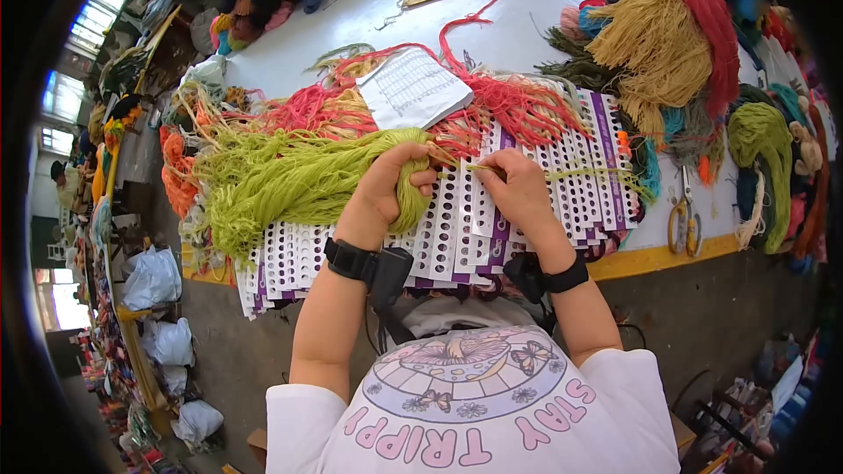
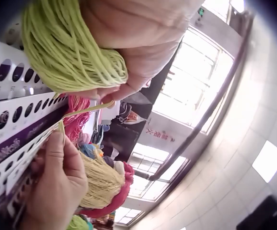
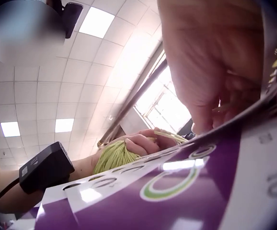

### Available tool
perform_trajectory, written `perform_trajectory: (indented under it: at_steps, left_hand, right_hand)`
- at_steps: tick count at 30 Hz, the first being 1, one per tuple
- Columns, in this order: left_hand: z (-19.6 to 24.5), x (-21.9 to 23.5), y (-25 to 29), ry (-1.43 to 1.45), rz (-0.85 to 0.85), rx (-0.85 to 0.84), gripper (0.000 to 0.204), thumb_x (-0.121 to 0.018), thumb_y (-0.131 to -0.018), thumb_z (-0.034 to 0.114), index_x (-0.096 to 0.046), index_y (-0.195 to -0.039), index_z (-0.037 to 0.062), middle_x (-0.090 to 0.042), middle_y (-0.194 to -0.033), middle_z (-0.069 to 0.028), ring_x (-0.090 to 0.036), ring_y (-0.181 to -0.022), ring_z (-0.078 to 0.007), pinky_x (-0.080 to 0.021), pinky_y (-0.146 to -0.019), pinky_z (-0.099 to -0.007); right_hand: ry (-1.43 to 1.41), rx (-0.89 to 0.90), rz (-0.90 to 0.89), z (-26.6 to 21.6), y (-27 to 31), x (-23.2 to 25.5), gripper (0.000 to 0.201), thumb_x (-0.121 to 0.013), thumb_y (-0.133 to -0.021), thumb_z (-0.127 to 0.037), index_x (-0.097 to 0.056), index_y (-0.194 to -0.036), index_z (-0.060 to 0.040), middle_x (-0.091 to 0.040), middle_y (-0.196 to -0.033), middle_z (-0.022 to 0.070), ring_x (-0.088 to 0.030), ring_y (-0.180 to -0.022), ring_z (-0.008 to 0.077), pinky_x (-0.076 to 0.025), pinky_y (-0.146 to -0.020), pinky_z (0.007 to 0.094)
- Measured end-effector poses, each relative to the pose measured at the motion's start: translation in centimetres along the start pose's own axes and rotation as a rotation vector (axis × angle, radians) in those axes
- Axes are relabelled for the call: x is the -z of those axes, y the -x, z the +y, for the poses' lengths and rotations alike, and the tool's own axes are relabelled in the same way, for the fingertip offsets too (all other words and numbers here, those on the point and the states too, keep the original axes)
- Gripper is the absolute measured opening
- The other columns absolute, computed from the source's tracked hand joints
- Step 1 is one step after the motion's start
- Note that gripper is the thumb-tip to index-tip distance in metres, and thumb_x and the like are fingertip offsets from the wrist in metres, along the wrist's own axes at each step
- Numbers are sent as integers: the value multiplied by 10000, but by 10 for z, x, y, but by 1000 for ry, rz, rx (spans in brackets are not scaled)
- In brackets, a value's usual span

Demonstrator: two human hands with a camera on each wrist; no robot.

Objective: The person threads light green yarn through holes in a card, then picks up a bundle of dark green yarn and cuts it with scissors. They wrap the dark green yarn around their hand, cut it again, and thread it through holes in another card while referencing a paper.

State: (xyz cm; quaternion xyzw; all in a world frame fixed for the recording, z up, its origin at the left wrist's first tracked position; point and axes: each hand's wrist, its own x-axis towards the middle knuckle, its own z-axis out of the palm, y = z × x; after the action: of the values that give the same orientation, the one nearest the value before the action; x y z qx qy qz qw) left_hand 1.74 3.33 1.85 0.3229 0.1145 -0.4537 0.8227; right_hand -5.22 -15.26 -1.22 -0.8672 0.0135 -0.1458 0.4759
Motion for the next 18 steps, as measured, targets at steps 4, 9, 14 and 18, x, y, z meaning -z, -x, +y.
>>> perform_trajectory:
  at_steps: [4,9,14,18]
  left_hand:
    - [-9,-22,3,-421,20,-4,164,-551,-818,209,-586,-879,61,-544,-736,-4,-468,-526,-60,-420,-498,-194]
    - [-22,-24,-1,-1339,209,-279,183,-628,-788,221,-592,-910,89,-544,-635,19,-514,-560,-71,-418,-506,-210]
    - [117,48,64,-235,407,-425,170,-624,-781,205,-545,-847,69,-509,-577,18,-509,-489,-94,-480,-479,-263]
    - [145,39,116,-357,836,-837,286,-570,-816,302,-545,-1013,96,-588,-785,-40,-540,-566,-105,-480,-489,-261]
  right_hand:
    - [-92,-144,-58,-11,-3,6,247,-566,-806,-257,-573,-714,-28,-554,-673,111,-552,-596,254,-420,-541,335]
    - [-56,-264,41,-10,2,-8,261,-542,-829,-294,-568,-751,-47,-566,-678,95,-556,-600,249,-420,-537,341]
    - [-9,-224,86,-8,5,-12,231,-549,-821,-285,-583,-771,-62,-584,-713,78,-565,-613,234,-432,-547,338]
    - [1,-208,79,-3,4,-14,194,-556,-810,-256,-612,-799,-72,-589,-736,70,-574,-633,216,-446,-572,322]
